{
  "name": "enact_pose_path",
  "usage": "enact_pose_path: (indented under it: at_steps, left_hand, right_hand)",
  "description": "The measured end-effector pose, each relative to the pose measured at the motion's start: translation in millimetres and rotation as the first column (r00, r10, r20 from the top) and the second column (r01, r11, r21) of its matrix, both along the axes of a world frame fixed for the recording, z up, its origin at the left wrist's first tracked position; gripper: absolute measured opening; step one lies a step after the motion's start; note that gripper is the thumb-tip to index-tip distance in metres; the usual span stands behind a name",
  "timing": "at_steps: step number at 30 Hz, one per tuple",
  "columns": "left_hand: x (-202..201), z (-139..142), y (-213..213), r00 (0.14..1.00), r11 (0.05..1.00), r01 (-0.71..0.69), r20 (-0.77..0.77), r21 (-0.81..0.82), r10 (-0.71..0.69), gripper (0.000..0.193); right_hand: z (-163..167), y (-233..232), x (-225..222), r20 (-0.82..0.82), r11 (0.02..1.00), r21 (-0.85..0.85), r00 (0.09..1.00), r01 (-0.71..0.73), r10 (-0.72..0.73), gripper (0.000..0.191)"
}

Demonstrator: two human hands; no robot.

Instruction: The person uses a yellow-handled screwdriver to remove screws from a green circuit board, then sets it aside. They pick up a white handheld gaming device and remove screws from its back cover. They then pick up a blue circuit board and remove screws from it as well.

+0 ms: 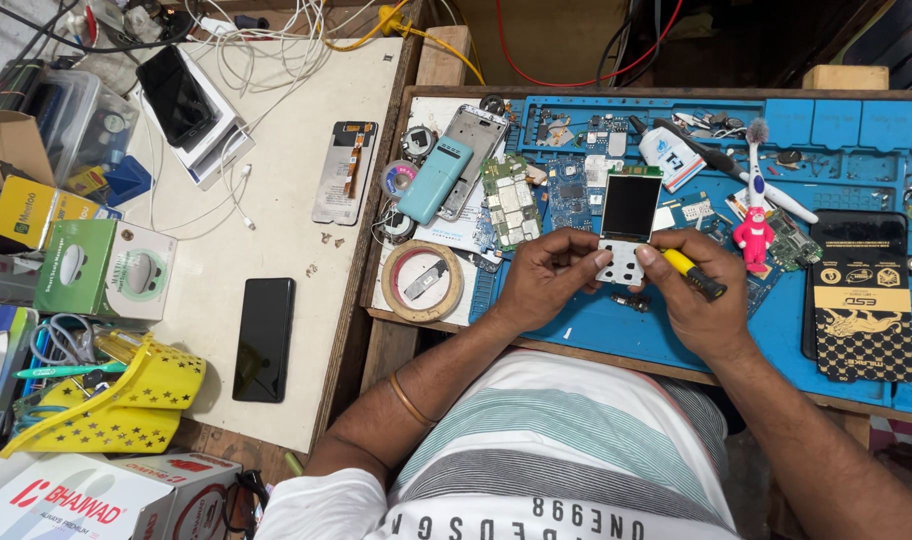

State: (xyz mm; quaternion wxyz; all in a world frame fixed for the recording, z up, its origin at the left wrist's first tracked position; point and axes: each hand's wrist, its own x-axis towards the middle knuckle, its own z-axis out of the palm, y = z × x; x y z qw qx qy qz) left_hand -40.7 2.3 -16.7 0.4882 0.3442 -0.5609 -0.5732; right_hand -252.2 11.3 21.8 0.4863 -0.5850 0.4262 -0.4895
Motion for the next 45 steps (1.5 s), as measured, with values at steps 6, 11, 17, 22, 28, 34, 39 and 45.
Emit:
enact_pose_path:
  at_steps: [6, 11, 17, 22, 28, 34, 39, 45]
  left_hand:
    - [0.9, 1.7, 0.1, 0.999, 0.999, 0.032, 0.005, -0.024, -0.032, 0.023]
    - [0.8, 2.0, 1.4, 0.999, 0.999, 0.035, 0.020, -0.019, -0.035, 0.024]
    - [1.9, -0.6, 0.9, 0.999, 0.999, 0.038, 0.023, -0.004, -0.038, 0.022]
    - [2.1, -0.9, 0.2, 0.999, 0.999, 0.032, 0.017, -0.022, -0.031, 0.022]
    - [1.8, 0.9, 0.4, 1.000, 1.000, 0.011, 0.002, -0.009, -0.011, 0.024]
    - [2.6, 0.1, 0.2, 1.000, 0.999, 0.006, 0.001, -0.032, -0.006, 0.022]
    - [3.6, 1.6, 1.5, 1.000, 0.999, 0.023, 0.003, -0.048, -0.023, 0.024]
    - [4.5, 2.7, 2.7, 0.999, 0.999, 0.044, -0.019, -0.027, -0.045, 0.026]
  right_hand:
    - [-1.0, -0.6, 0.5, 0.070, 1.000, -0.018, 0.998, 0.006, -0.005, 0.019]
    - [-1.1, -2.2, 0.7, 0.095, 1.000, -0.012, 0.995, 0.017, -0.016, 0.019]
    - [-0.1, -2.6, 0.4, 0.086, 1.000, -0.006, 0.996, -0.008, 0.009, 0.019]
    - [1.3, -2.4, 1.0, 0.009, 1.000, -0.028, 1.000, -0.015, 0.015, 0.019]
    - [2.9, -2.0, 1.8, -0.023, 1.000, -0.017, 0.999, -0.026, 0.026, 0.020]
    - [2.6, -0.9, 1.8, 0.005, 0.998, -0.025, 0.998, -0.065, 0.065, 0.020]
    - [1.0, -1.7, 1.7, 0.000, 0.998, -0.027, 0.998, -0.056, 0.056, 0.018]
    - [1.2, -1.6, 2.2, 0.007, 0.999, -0.023, 0.999, -0.042, 0.043, 0.018]
